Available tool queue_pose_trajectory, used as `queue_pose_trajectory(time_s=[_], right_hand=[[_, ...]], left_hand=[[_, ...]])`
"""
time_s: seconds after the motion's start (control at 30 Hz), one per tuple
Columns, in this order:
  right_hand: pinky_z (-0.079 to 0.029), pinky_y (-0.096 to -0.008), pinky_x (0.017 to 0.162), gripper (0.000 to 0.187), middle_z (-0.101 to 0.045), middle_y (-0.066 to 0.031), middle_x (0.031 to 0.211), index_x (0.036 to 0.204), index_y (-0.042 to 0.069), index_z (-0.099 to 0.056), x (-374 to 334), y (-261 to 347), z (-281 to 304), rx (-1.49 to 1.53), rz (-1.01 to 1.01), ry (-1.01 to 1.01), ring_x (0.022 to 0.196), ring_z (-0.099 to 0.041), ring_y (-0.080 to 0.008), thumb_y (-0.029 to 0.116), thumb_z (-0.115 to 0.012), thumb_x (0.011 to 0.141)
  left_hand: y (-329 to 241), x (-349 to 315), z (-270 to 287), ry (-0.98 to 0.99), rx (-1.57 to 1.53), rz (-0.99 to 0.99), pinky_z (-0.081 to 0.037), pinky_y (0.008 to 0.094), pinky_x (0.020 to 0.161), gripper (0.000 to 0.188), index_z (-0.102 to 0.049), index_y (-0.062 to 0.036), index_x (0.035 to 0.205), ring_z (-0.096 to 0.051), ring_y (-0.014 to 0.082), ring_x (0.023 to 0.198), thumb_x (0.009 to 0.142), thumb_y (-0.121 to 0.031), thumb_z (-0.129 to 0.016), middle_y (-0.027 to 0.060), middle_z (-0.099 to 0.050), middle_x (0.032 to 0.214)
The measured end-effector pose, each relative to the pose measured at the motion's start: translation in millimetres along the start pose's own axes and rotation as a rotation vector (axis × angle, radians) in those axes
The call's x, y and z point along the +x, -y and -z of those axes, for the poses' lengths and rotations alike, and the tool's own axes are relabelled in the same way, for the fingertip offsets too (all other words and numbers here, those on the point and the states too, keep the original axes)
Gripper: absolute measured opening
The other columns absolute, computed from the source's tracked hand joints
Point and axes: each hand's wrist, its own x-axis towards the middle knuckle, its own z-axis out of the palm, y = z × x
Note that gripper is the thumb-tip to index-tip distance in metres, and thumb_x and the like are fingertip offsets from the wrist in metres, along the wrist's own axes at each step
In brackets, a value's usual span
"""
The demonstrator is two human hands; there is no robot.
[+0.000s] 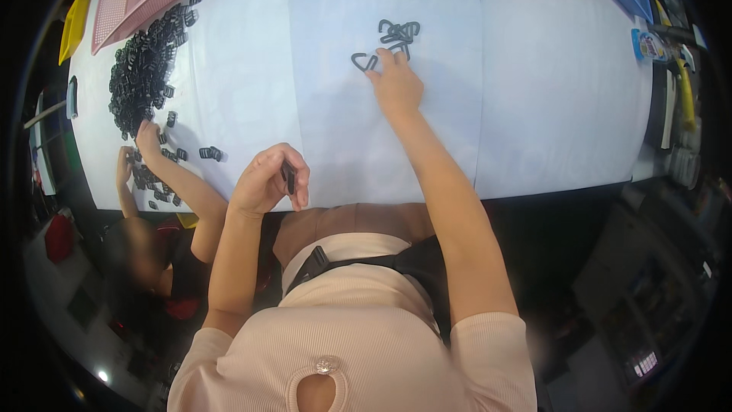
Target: The person assembles small black plastic clips by hand, snapping two pieces together and placing the finished units into a blue basket. Another person works alongside at the same table.
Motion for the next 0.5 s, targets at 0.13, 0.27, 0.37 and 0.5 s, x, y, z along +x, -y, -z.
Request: queue_pose_trajectory(time_s=[0.13,0.27,0.37,0.5], right_hand=[[-0.046,-0.0381,0.063,0.023,-0.056,-0.0033,0.094,0.094,0.011,-0.055,5.1,0.1,-5.4,0.107,0.060,-0.069,0.077,-0.059,-0.0245,0.018,-0.068,0.076],[-0.046,-0.0342,0.063,0.018,-0.061,-0.0062,0.084,0.090,0.008,-0.055,1.3,1.3,5.4,0.330,0.015,-0.022,0.074,-0.061,-0.0216,0.016,-0.066,0.077],[-0.045,-0.0297,0.062,0.018,-0.064,-0.0086,0.075,0.088,0.004,-0.057,-20.5,31.6,58.3,0.617,-0.115,0.213,0.069,-0.062,-0.0167,0.016,-0.066,0.078],[-0.045,-0.0251,0.062,0.019,-0.064,-0.0085,0.073,0.090,-0.002,-0.059,-65.4,62.0,134.0,0.909,-0.190,0.411,0.066,-0.059,-0.0117,0.014,-0.064,0.081]], left_hand=[[6.1,21.0,-2.1,-0.260,-0.087,0.024,-0.050,0.0269,0.051,0.035,-0.055,-0.0022,0.085,-0.058,0.0188,0.062,0.094,-0.034,-0.044,0.0115,-0.057,0.078],[9.7,41.9,-10.4,-0.334,0.152,0.033,-0.046,0.0250,0.053,0.032,-0.056,-0.0032,0.089,-0.055,0.0148,0.062,0.093,-0.033,-0.046,0.0096,-0.059,0.080],[-1.3,41.4,-26.3,-0.484,0.416,-0.022,-0.045,0.0234,0.054,0.031,-0.058,-0.0020,0.092,-0.053,0.0116,0.060,0.093,-0.030,-0.047,0.0080,-0.061,0.081],[-9.8,22.8,-49.7,-0.414,0.493,-0.057,-0.043,0.0217,0.054,0.033,-0.059,0.0004,0.095,-0.052,0.0087,0.056,0.094,-0.030,-0.046,0.0065,-0.061,0.077]])
